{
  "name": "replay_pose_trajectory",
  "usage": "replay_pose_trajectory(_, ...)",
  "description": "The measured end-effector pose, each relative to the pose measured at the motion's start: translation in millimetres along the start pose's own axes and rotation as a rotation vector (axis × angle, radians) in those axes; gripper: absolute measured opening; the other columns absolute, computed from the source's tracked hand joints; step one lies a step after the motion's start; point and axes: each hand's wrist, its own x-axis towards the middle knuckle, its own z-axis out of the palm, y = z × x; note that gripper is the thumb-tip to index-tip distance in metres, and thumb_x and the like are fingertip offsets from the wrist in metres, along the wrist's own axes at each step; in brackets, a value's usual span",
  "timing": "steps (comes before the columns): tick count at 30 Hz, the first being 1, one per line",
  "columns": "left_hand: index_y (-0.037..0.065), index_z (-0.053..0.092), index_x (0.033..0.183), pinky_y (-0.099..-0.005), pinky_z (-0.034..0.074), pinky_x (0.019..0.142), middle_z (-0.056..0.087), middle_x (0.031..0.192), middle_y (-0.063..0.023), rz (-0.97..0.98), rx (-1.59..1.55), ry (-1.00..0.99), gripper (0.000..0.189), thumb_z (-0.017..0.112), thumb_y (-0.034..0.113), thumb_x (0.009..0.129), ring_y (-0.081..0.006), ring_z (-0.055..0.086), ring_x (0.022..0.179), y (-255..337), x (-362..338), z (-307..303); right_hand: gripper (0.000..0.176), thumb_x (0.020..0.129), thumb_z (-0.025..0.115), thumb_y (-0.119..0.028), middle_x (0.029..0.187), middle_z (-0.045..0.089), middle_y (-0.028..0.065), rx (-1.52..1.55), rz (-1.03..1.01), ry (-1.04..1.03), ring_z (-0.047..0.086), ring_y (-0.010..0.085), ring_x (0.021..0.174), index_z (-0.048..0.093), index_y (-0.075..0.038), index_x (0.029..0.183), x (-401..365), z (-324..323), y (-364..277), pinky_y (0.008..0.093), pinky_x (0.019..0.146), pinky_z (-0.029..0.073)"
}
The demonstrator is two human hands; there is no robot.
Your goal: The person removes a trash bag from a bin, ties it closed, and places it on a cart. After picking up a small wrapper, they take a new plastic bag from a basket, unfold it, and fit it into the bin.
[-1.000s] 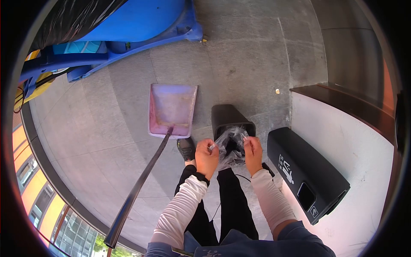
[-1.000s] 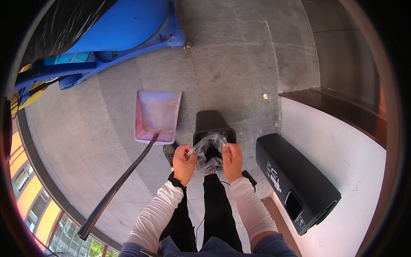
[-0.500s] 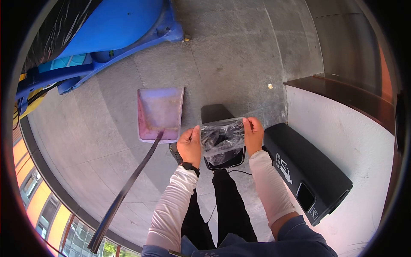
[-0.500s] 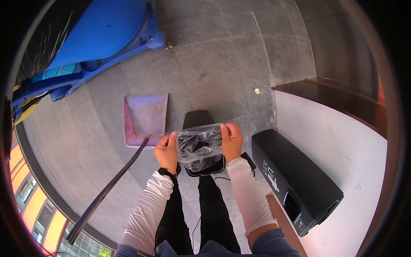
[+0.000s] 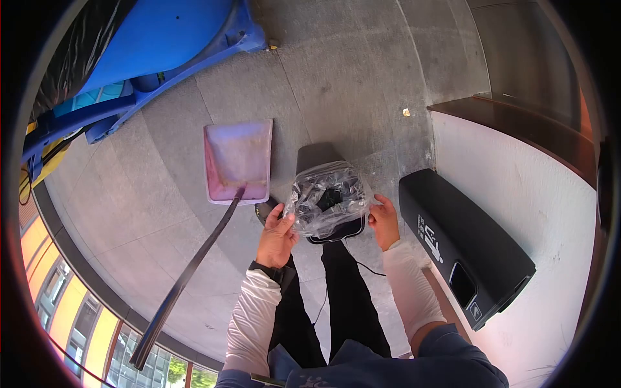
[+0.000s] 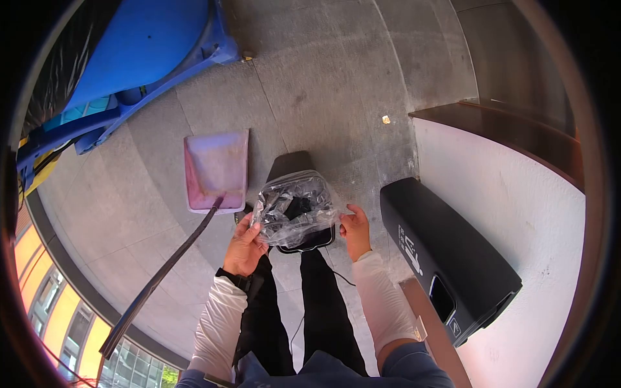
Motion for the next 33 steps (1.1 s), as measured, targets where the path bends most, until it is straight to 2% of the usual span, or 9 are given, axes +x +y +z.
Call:
replay_pose_trajectory(4,0.017,0.044,0.119,-0.0328,0.042,0.074,0.056,0.098,0.0024,-0.035,-0.048,-0.035,0.043,0.061,0.003,0.082,-0.0108,0.053,0.082,-10.8,-15.6,1.3,0.032,0.079,0.060,-0.002,0.095,0.053,0.0057,-0.440,-0.621,0.256,0.051,0.0139,0.074,0.053,-0.007,0.110,-37.6,15.8,2.6,0.0255,0.061,0.044)
replay_pose_trajectory(7,0.017,0.049,0.112,-0.0342,0.047,0.076,0.059,0.089,0.0019,-0.042,-0.136,0.011,0.037,0.058,-0.002,0.081,-0.0129,0.056,0.078,-7.4,-38.6,22.2,0.039,0.071,0.061,0.002,0.103,0.050,0.0081,-1.099,-1.078,-0.016,0.051,0.0243,0.084,0.055,-0.008,0.108,-65.3,42.2,-44.2,0.0347,0.074,0.045)
replay_pose_trajectory(8,0.016,0.050,0.109,-0.0344,0.047,0.076,0.059,0.088,0.0016,-0.040,-0.117,0.018,0.034,0.057,-0.002,0.081,-0.0130,0.056,0.078,-11.0,-38.6,21.3,0.032,0.064,0.065,0.001,0.101,0.052,0.0087,-1.123,-1.116,-0.061,0.050,0.0315,0.085,0.058,-0.006,0.095,-68.7,53.4,-47.1,0.0421,0.076,0.042)
replay_pose_trajectory(14,0.010,0.052,0.084,-0.0326,0.046,0.076,0.055,0.080,-0.0005,-0.088,-0.101,0.143,0.009,0.057,0.003,0.083,-0.0127,0.053,0.073,-51.2,-23.3,-7.7,0.015,0.069,0.065,-0.006,0.100,0.051,0.0074,-1.249,-1.120,-0.032,0.050,0.0291,0.093,0.056,-0.007,0.081,-52.9,41.4,-20.7,0.0411,0.077,0.039)
replay_pose_trajectory(21,0.009,0.051,0.083,-0.0310,0.050,0.069,0.053,0.073,-0.0023,-0.184,-0.198,0.303,0.008,0.057,0.004,0.084,-0.0132,0.054,0.067,-67.3,-16.8,-3.5,0.019,0.067,0.064,0.001,0.095,0.051,0.0129,-1.140,-1.045,0.062,0.051,0.0334,0.091,0.055,-0.006,0.082,-64.5,21.6,4.7,0.0436,0.076,0.041)
replay_pose_trajectory(24,0.008,0.050,0.083,-0.0309,0.051,0.069,0.053,0.071,-0.0028,-0.140,-0.209,0.326,0.009,0.056,0.003,0.083,-0.0135,0.053,0.064,-74.7,-14.1,-2.2,0.018,0.070,0.061,0.006,0.096,0.051,0.0139,-0.962,-0.970,0.133,0.054,0.0300,0.087,0.054,-0.003,0.083,-57.7,19.4,22.4,0.0385,0.070,0.046)
replay_pose_trajectory(27,0.009,0.049,0.082,-0.0299,0.051,0.067,0.053,0.072,-0.0025,-0.084,-0.175,0.301,0.010,0.056,0.001,0.083,-0.0135,0.054,0.064,-77.1,-12.2,-1.6,0.014,0.075,0.061,0.006,0.099,0.052,0.0126,-0.483,-0.654,0.057,0.056,0.0218,0.085,0.054,-0.001,0.085,-56.1,20.1,39.9,0.0281,0.065,0.049)
replay_pose_trajectory(30,0.010,0.048,0.078,-0.0306,0.050,0.070,0.054,0.075,-0.0027,0.003,-0.119,0.302,0.013,0.054,0.001,0.085,-0.0144,0.054,0.067,-71.9,-12.8,2.8,0.011,0.078,0.062,0.002,0.100,0.053,0.0088,-0.267,-0.531,0.080,0.055,0.0127,0.082,0.054,0.001,0.086,-54.8,19.7,46.4,0.0216,0.065,0.049)
replay_pose_trajectory(33,0.011,0.048,0.077,-0.0308,0.050,0.071,0.055,0.075,-0.0019,0.001,-0.087,0.246,0.014,0.055,0.002,0.085,-0.0138,0.054,0.068,-68.0,-13.3,-0.5,0.010,0.080,0.062,0.000,0.092,0.055,0.0053,-0.229,-0.394,0.125,0.054,0.0093,0.076,0.054,0.000,0.086,-53.2,22.5,43.4,0.0221,0.065,0.048)
